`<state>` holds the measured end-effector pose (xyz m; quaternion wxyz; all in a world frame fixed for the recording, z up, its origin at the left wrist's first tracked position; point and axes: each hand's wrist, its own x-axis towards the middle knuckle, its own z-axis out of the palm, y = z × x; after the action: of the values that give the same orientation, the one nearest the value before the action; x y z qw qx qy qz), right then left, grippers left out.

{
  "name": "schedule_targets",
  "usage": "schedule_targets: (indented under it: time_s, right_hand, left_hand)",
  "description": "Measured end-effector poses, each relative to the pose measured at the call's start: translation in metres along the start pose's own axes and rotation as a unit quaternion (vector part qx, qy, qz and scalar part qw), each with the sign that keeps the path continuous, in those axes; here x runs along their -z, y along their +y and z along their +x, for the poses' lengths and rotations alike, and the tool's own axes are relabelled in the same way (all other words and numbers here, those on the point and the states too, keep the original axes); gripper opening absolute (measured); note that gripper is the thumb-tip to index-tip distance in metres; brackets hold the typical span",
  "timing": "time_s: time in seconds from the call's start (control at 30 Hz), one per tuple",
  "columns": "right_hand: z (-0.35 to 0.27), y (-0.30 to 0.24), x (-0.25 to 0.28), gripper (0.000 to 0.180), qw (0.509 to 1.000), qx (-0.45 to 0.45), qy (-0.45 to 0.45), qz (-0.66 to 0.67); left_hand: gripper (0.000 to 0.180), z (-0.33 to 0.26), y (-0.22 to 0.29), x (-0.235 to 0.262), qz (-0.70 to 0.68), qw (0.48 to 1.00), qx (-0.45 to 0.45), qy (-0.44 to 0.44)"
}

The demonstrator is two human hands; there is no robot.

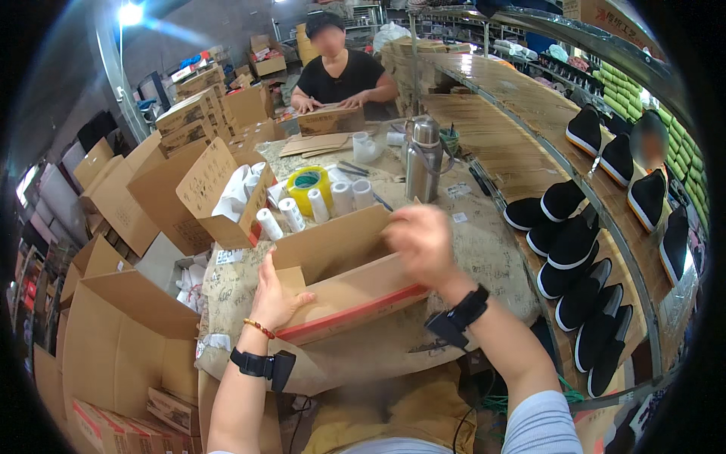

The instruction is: The recorder is folding shoe boxes, placing pairs of shoes inside them, and then stacking the packed boxes into a larger shipping crate.

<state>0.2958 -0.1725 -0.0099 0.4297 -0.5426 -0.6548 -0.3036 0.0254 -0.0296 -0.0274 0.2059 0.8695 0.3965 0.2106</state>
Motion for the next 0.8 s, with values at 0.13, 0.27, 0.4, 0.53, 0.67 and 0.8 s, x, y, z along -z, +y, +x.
schedule_targets:
  time_s: [0.13, 0.27, 0.4, 0.53, 0.67, 0.8]
  right_hand:
    - [-0.033, 0.068, 0.007, 0.038, 0.858, -0.450, 0.129, 0.210]
    - [-0.037, 0.015, -0.025, 0.061, 0.931, -0.293, -0.205, 0.066]
    - [-0.022, 0.021, 0.017, 0.069, 0.908, -0.272, -0.290, 0.134]
    - [-0.034, 0.002, 0.028, 0.063, 0.917, -0.297, -0.265, 0.015]
    - [-0.041, -0.011, 0.038, 0.056, 0.948, -0.281, -0.148, -0.034]
    - [-0.063, 0.002, 0.052, 0.046, 0.948, -0.269, -0.087, 0.148]
  left_hand:
    - [0.110, -0.003, 0.010, -0.010, -0.117, 0.991, -0.040, 0.041]
    - [0.086, -0.006, -0.048, -0.015, -0.235, 0.962, -0.107, 0.091]
    - [0.076, -0.020, 0.006, -0.002, -0.175, 0.977, -0.081, 0.087]
    - [0.077, -0.028, 0.033, -0.006, 0.041, 0.989, -0.117, 0.077]
    - [0.069, -0.032, 0.046, 0.015, 0.026, 0.969, -0.182, 0.165]
    - [0.056, -0.027, 0.034, 0.036, -0.090, 0.992, -0.085, 0.033]
